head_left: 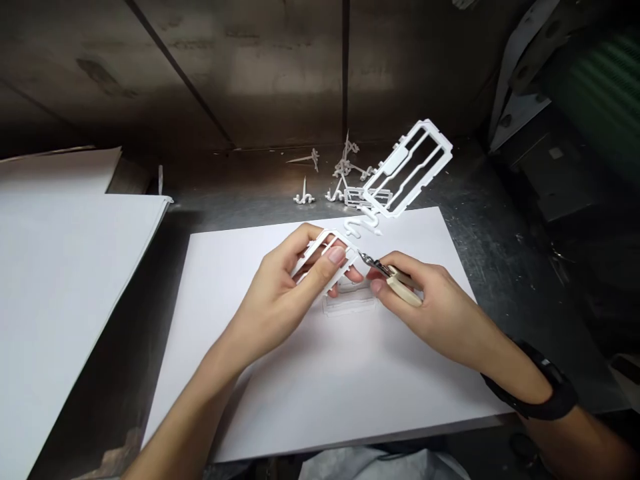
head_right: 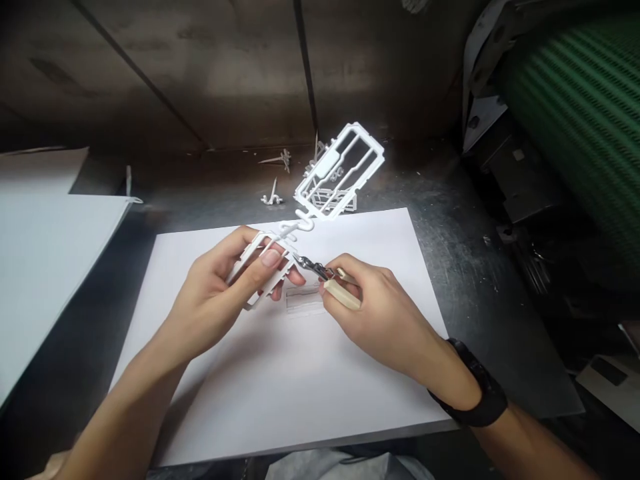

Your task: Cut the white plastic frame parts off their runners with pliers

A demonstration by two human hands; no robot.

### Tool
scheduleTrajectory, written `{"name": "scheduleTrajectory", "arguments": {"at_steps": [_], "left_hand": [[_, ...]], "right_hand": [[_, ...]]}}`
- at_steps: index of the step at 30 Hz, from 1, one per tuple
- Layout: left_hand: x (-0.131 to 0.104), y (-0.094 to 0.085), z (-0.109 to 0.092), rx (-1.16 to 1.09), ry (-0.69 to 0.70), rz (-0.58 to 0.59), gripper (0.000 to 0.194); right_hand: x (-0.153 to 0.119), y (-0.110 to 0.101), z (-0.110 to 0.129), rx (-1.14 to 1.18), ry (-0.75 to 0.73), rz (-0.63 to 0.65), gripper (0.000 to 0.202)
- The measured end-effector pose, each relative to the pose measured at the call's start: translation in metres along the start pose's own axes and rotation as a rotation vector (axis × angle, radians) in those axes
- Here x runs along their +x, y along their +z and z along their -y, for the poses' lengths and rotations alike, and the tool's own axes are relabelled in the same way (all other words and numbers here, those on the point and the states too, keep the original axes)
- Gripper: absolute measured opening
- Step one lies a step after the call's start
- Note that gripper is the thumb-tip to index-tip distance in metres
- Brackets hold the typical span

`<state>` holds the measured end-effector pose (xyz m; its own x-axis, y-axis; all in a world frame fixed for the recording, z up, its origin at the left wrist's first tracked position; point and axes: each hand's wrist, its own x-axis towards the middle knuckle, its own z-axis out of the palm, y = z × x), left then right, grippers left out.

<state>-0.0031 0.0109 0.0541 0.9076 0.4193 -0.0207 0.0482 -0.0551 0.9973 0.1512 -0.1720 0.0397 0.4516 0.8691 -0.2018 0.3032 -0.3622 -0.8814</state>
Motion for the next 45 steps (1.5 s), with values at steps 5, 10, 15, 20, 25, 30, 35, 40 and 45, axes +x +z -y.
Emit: {"name": "scheduleTrajectory", "arguments": {"at_steps": [5, 10, 15, 20, 25, 30, 35, 40, 45], "left_hand": [[-0.001, -0.003, -0.003, 0.081, 0.021, -0.030, 0.012], [-0.001, -0.005, -0.005, 0.144, 0.046, -0.044, 0.012], [-0.001, -0.004, -0.006, 0.139, 0.060, -0.046, 0.010], [0.002, -0.005, 0.005, -0.219, -0.120, 0.003, 0.035], [0.006, -0.004, 0.014, -0.376, -0.251, -0.015, 0.056], [0.005, 0.000, 0.017, -0.024, -0.106, -0.081, 0.056], [0.004, 0.000, 0.022, 0.518, 0.282, -0.175, 0.052], [0.006, -0.003, 0.022, 0.777, 0.592, -0.243, 0.057], [0.002, -0.003, 0.016, 0.866, 0.584, -0.254, 0.050]], "right_hand": [[-0.002, 0.001, -0.001, -0.015, 0.043, 0.000, 0.007], [-0.002, 0.000, -0.003, -0.033, 0.049, -0.022, 0.007], [-0.002, -0.001, -0.002, -0.038, 0.052, 0.004, 0.009], [-0.003, -0.001, 0.001, -0.100, 0.056, -0.023, 0.004], [-0.003, 0.000, 0.001, -0.112, 0.086, -0.046, 0.007], [-0.003, 0.003, 0.001, -0.130, 0.030, -0.013, 0.013], [-0.004, 0.001, 0.004, -0.098, 0.032, 0.028, 0.022], [-0.004, -0.003, 0.005, -0.089, 0.070, 0.040, 0.023], [-0.003, -0.006, 0.002, -0.074, 0.080, 0.014, 0.018]]}}
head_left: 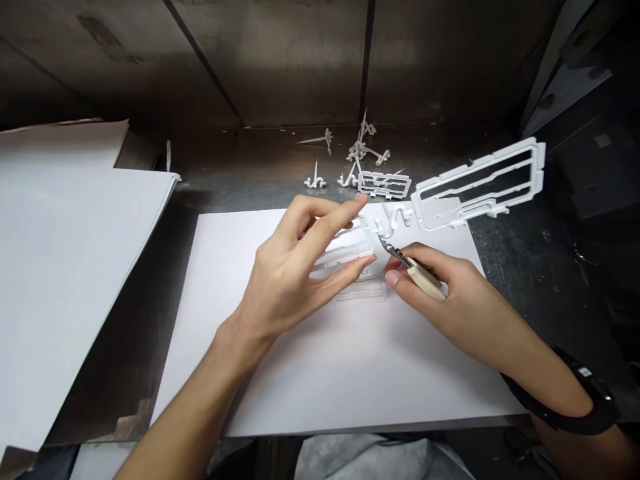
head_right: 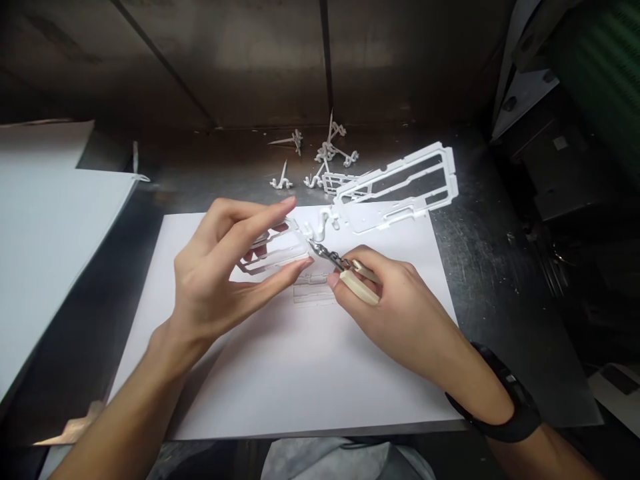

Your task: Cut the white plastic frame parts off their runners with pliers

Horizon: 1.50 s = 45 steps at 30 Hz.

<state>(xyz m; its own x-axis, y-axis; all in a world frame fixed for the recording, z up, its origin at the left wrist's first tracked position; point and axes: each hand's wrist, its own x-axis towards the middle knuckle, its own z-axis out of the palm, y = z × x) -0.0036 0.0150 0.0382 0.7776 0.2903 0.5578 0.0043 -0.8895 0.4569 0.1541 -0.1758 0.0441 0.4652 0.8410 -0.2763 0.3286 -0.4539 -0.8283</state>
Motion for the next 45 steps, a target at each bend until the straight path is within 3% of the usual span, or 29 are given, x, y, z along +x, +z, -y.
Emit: {"name": "scheduleTrajectory", "arguments": {"at_steps": [17, 21, 23, 25, 28, 33, 39, 45], "left_hand": [[-0.001, 0.001, 0.000, -0.001, 0.002, 0.033, 0.051], [-0.002, 0.001, 0.003, -0.048, 0.044, 0.028, 0.052], [-0.001, -0.003, 0.003, -0.128, -0.021, 0.077, 0.050], [0.001, -0.008, 0.003, -0.235, -0.176, 0.166, 0.049], [0.005, -0.015, 0.000, -0.378, -0.386, 0.324, 0.028], [0.009, -0.021, -0.007, -0.728, -0.555, 0.457, 0.019], [0.011, -0.023, -0.011, -0.778, -0.601, 0.535, 0.017], [0.008, -0.022, -0.012, -0.771, -0.590, 0.553, 0.016]], "right_hand": [[0.001, -0.002, -0.001, -0.008, 0.006, 0.010, 0.017], [0.001, -0.003, -0.002, -0.013, 0.016, 0.013, 0.029], [0.001, -0.004, -0.003, -0.003, 0.026, 0.029, 0.034], [0.002, -0.004, -0.005, 0.012, 0.030, 0.056, 0.031], [0.003, -0.006, -0.006, 0.031, 0.028, 0.107, 0.028], [0.002, -0.012, -0.005, 0.105, 0.051, 0.258, 0.038], [0.001, -0.019, -0.002, 0.126, 0.095, 0.398, 0.039], [0.001, -0.016, -0.006, 0.058, 0.033, 0.388, 0.035]]}}
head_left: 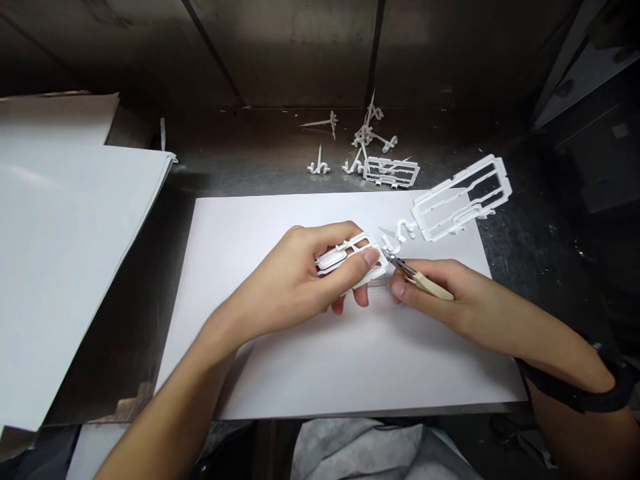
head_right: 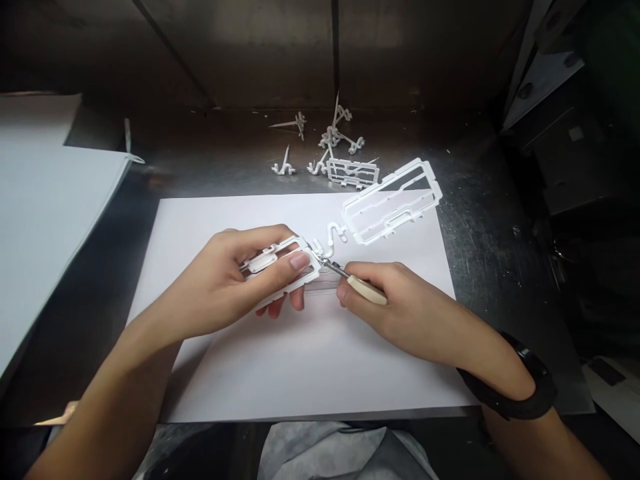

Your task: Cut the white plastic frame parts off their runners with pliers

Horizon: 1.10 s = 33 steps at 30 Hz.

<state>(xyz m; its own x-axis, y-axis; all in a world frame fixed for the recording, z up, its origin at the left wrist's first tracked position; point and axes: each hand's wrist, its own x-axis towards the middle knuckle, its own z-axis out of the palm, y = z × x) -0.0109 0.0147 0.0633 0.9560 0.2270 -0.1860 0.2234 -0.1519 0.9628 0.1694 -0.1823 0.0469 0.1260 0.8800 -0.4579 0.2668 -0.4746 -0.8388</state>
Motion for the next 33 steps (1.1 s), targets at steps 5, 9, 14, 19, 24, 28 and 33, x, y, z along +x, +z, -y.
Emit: {"name": "scheduleTrajectory", "arguments": {"at_steps": [5, 9, 14, 19, 24, 28, 33], "left_hand": [[-0.0004, 0.0011, 0.0006, 0.000, 0.009, -0.020, 0.014], [0.0005, 0.0006, -0.0003, -0.044, 0.014, -0.023, 0.012], [0.0014, 0.0001, -0.0001, -0.096, 0.026, -0.010, 0.012], [0.0010, -0.0004, -0.0014, -0.114, 0.023, 0.001, 0.013], [0.0011, -0.0001, -0.0013, -0.055, 0.002, -0.018, 0.011], [0.0021, 0.0000, -0.0013, -0.059, 0.018, -0.010, 0.011], [0.0016, -0.0003, -0.0034, -0.048, 0.002, 0.000, 0.012]], "right_hand": [[-0.0005, 0.0032, 0.0039, -0.032, 0.016, -0.050, 0.042], [-0.0007, 0.0044, 0.0071, -0.027, -0.006, -0.074, 0.046], [-0.0014, 0.0039, 0.0061, -0.030, -0.017, -0.055, 0.048], [-0.0005, 0.0045, 0.0018, -0.084, -0.010, -0.044, 0.042], [0.0019, 0.0080, 0.0005, -0.196, -0.012, -0.131, 0.037], [0.0017, 0.0074, 0.0018, -0.177, -0.020, -0.109, 0.035], [0.0005, 0.0026, 0.0031, -0.090, -0.020, -0.022, 0.043]]}}
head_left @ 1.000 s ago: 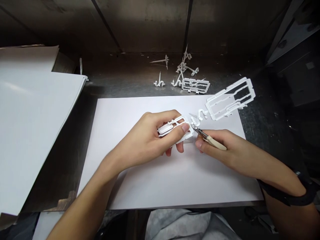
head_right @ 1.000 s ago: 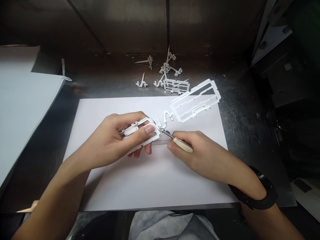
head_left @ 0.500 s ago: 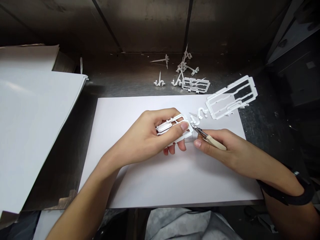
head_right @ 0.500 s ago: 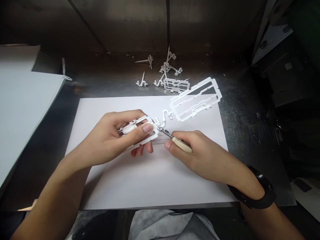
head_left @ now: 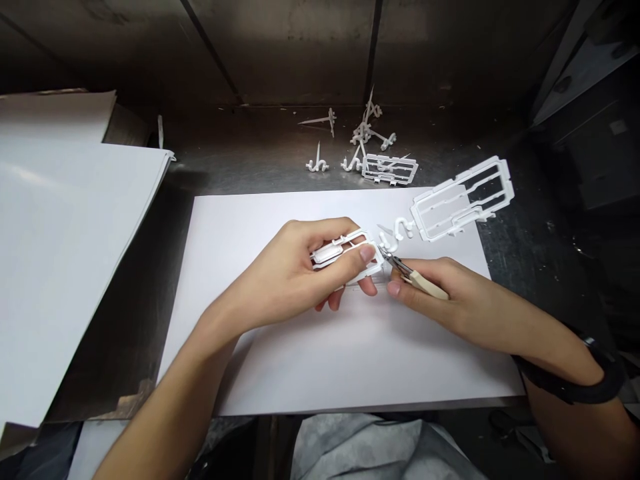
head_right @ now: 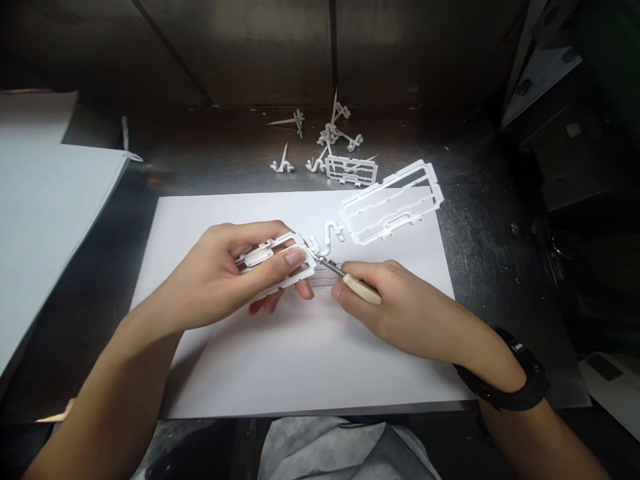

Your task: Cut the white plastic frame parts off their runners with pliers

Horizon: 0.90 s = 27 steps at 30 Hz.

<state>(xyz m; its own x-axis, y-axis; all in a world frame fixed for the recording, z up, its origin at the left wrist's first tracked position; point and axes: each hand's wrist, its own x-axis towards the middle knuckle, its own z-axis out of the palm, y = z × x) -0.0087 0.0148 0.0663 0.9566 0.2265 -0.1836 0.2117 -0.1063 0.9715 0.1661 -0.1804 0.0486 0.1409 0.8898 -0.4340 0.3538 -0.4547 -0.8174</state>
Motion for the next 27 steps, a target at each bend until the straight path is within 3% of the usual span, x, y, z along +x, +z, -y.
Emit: {"name": "scheduleTrajectory", "arguments": {"at_steps": [3, 9, 16, 27], "left_hand": [[-0.0006, 0.0000, 0.0002, 0.003, 0.006, -0.007, 0.013], [0.0000, -0.0004, 0.0034, 0.047, 0.018, -0.058, 0.013], [0.0000, -0.0008, 0.0026, 0.077, 0.033, -0.041, 0.019], [0.0007, -0.0001, 0.0007, 0.049, 0.011, -0.059, 0.013]], "right_hand": [[0.0009, 0.0004, -0.0005, -0.003, -0.010, 0.000, 0.043], [0.0052, 0.0077, -0.0063, -0.165, -0.036, -0.173, 0.034], [0.0051, 0.0060, -0.0065, -0.060, -0.060, -0.074, 0.035], [0.0082, 0.0080, -0.0075, -0.077, -0.048, -0.114, 0.036]]}}
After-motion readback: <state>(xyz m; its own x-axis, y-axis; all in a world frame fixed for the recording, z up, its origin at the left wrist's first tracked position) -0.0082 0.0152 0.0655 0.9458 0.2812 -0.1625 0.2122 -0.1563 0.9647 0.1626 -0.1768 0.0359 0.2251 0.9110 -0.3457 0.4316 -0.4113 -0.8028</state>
